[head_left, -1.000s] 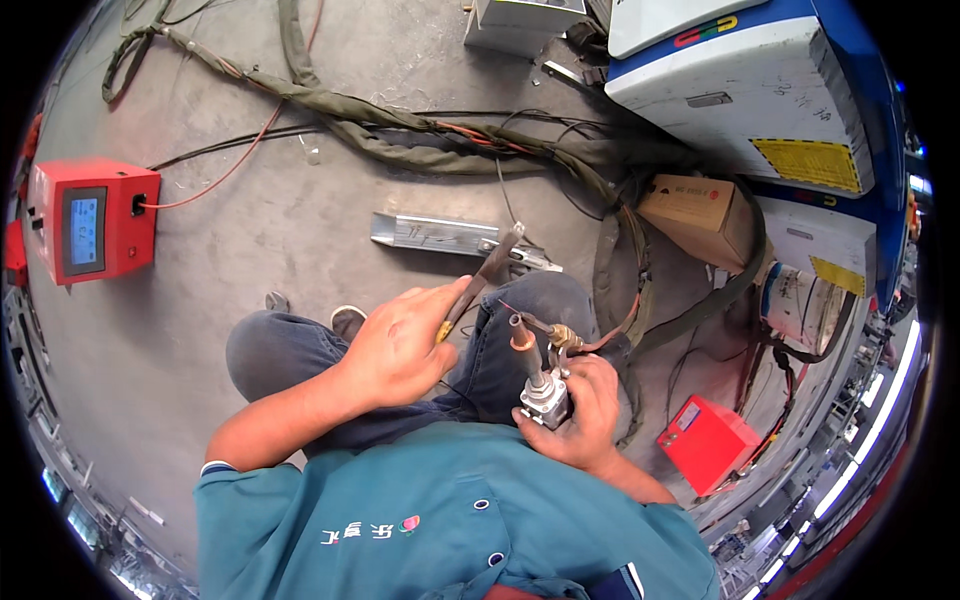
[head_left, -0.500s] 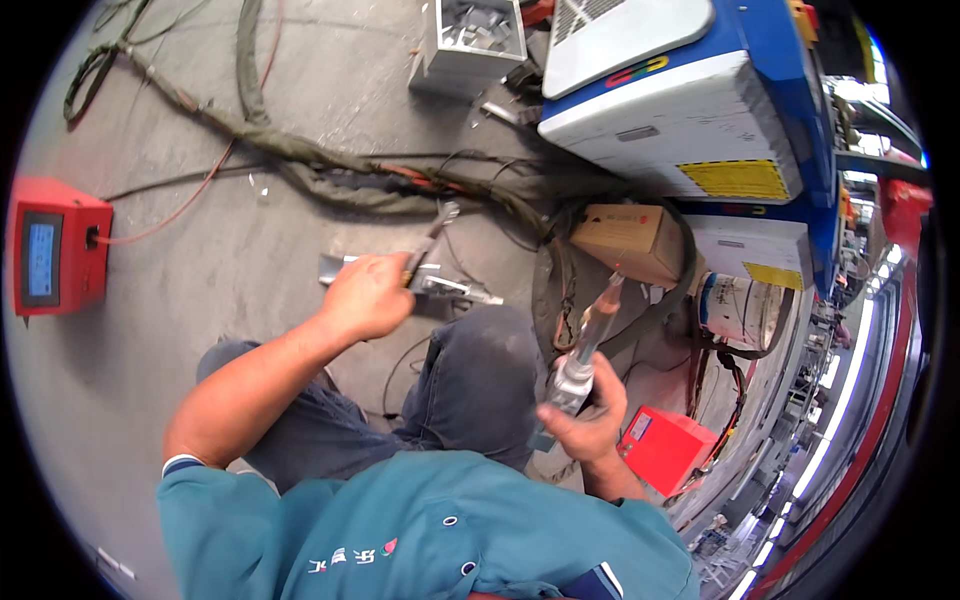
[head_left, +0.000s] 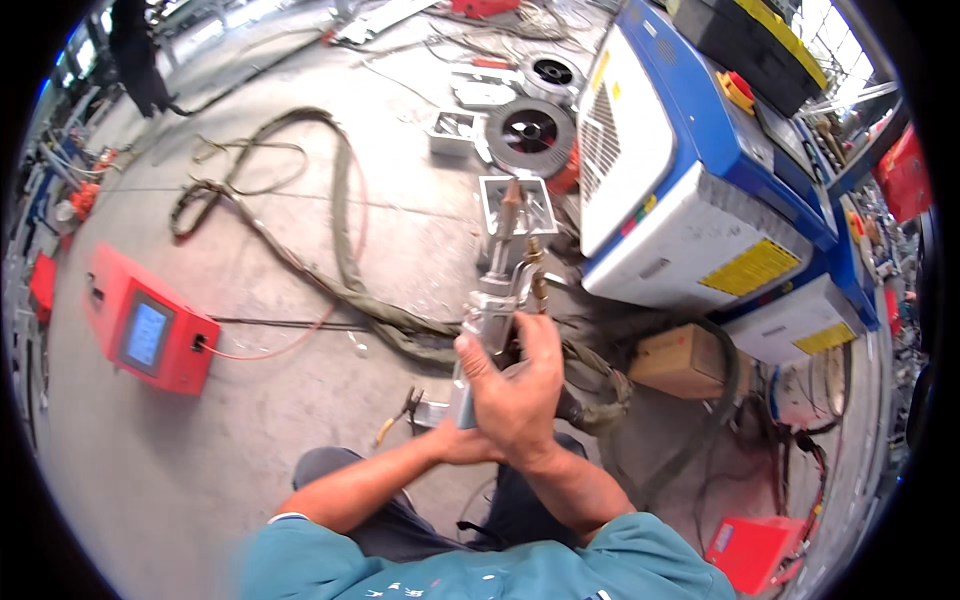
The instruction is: The person adjusts settings on a welding machine, inserts a wire into a handheld welding gun, and welds a metal piece on the floor. They then use pliers and a wrench to adjust the welding gun's nozzle and tip.
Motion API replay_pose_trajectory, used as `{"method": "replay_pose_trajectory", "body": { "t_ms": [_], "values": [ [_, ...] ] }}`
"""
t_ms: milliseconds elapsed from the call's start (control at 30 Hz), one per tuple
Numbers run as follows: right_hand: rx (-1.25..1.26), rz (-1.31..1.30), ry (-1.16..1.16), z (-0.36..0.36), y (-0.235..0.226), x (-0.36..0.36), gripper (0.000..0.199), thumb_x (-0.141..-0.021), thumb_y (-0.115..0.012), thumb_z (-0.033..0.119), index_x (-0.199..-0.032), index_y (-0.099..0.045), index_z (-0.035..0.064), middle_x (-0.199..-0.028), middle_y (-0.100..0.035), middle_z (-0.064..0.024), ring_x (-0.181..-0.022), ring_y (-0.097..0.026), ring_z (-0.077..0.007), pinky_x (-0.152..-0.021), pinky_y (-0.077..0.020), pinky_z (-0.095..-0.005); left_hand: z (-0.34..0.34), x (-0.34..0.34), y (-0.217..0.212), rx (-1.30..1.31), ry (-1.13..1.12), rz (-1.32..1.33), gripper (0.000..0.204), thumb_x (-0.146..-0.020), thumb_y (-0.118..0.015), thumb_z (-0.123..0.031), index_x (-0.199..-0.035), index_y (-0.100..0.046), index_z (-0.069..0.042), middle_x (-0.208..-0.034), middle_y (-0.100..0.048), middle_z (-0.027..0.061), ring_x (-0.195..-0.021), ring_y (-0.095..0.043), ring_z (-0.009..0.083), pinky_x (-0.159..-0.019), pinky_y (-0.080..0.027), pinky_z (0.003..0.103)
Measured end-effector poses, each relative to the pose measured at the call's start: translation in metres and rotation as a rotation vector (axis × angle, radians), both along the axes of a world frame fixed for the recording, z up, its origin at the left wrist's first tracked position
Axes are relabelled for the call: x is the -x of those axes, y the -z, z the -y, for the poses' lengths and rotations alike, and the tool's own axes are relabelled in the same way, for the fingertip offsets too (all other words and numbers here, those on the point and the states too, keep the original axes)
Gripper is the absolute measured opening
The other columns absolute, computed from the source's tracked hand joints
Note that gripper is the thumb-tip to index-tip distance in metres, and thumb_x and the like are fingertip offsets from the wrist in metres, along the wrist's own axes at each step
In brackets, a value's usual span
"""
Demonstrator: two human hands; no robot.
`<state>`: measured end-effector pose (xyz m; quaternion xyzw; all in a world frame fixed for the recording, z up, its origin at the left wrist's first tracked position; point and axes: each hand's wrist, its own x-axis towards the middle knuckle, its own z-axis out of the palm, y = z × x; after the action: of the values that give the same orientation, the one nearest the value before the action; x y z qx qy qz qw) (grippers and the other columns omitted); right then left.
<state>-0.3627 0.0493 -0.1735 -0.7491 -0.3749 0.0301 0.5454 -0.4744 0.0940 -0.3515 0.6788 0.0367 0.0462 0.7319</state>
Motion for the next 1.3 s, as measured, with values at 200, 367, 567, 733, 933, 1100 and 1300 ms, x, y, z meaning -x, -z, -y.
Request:
{"method": "replay_pose_trajectory", "body": {
  "t_ms": [200,367,567,733,933,1100,1300],
  "values": [
    [0.063,0.16,-0.346,-0.02,0.014,0.04,0.062,-0.082,-0.079,0.022,-0.132,-0.058,-0.0082,-0.125,-0.06,-0.027,-0.118,-0.058,-0.0414,-0.104,-0.0447,-0.0467,-0.007,0.016,-0.041,0.406,-0.426,0.082,0.076,-0.083,-0.074,-0.014,-0.151,-0.04,-0.003,-0.14,-0.053,0.0181,-0.132,-0.052,0.0342,-0.112,-0.044,0.046],
    [-0.142,0.155,-0.396,-0.019,-0.023,0.015,0.056,-0.085,-0.078,0.017,-0.134,-0.06,-0.0037,-0.123,-0.065,-0.0239,-0.113,-0.065,-0.0381,-0.099,-0.051,-0.0416,-0.067,0.024,-0.085,0.545,-0.7,0.286,0.068,-0.082,-0.065,0.002,-0.147,-0.045,-0.003,-0.127,-0.063,0.0149,-0.123,-0.06,0.0328,-0.106,-0.05,0.047],
    [-0.262,-0.361,-0.432,-0.052,0.005,-0.028,0.065,-0.096,-0.073,0.032,-0.142,-0.051,-0.0079,-0.133,-0.064,-0.0236,-0.122,-0.063,-0.0335,-0.102,-0.0491,-0.0431,-0.119,0.058,-0.1,0.641,-0.521,0.522,0.074,-0.072,-0.066,-0.009,-0.143,-0.046,-0.003,-0.1,-0.059,0.0131,-0.093,-0.06,0.0296,-0.091,-0.054,0.049],
    [-0.474,-0.534,-0.618,-0.062,0.003,-0.021,0.07,-0.1,-0.069,0.028,-0.152,-0.038,-0.0071,-0.143,-0.057,-0.0205,-0.132,-0.055,-0.0272,-0.108,-0.0459,-0.0394,-0.107,0.064,-0.088,0.518,-0.249,0.504,0.061,-0.093,-0.063,-0.044,-0.136,-0.053,-0.002,-0.084,-0.061,0.0135,-0.078,-0.062,0.0271,-0.075,-0.055,0.044],
    [-0.616,-0.469,-0.685,-0.048,-0.013,-0.008,0.057,-0.103,-0.063,0.01,-0.152,-0.039,-0.0058,-0.138,-0.063,-0.0202,-0.128,-0.061,-0.0241,-0.107,-0.048,-0.0366,-0.098,0.06,-0.089,0.514,-0.218,0.441,0.061,-0.09,-0.064,-0.043,-0.135,-0.055,-0.003,-0.083,-0.062,0.0117,-0.079,-0.061,0.0271,-0.075,-0.052,0.044],
    [-0.598,-0.308,-0.545,-0.043,-0.019,-0.003,0.049,-0.102,-0.062,0.006,-0.147,-0.046,-0.0072,-0.126,-0.069,-0.0215,-0.118,-0.068,-0.025,-0.098,-0.0537,-0.0342,-0.102,0.066,-0.069,0.595,-0.147,0.435,0.067,-0.086,-0.066,-0.045,-0.138,-0.056,-0.004,-0.085,-0.064,0.0125,-0.083,-0.064,0.0275,-0.078,-0.054,0.043],
    [-0.673,-0.246,-0.406,-0.044,-0.018,0.007,0.05,-0.095,-0.069,0.009,-0.142,-0.055,-0.0041,-0.114,-0.074,-0.0198,-0.098,-0.074,-0.0337,-0.083,-0.0581,-0.0393,-0.107,0.057,-0.066,0.611,-0.086,0.408,0.069,-0.086,-0.066,-0.044,-0.14,-0.055,-0.003,-0.086,-0.066,0.0137,-0.086,-0.066,0.0286,-0.08,-0.055,0.043]
  ]
}}
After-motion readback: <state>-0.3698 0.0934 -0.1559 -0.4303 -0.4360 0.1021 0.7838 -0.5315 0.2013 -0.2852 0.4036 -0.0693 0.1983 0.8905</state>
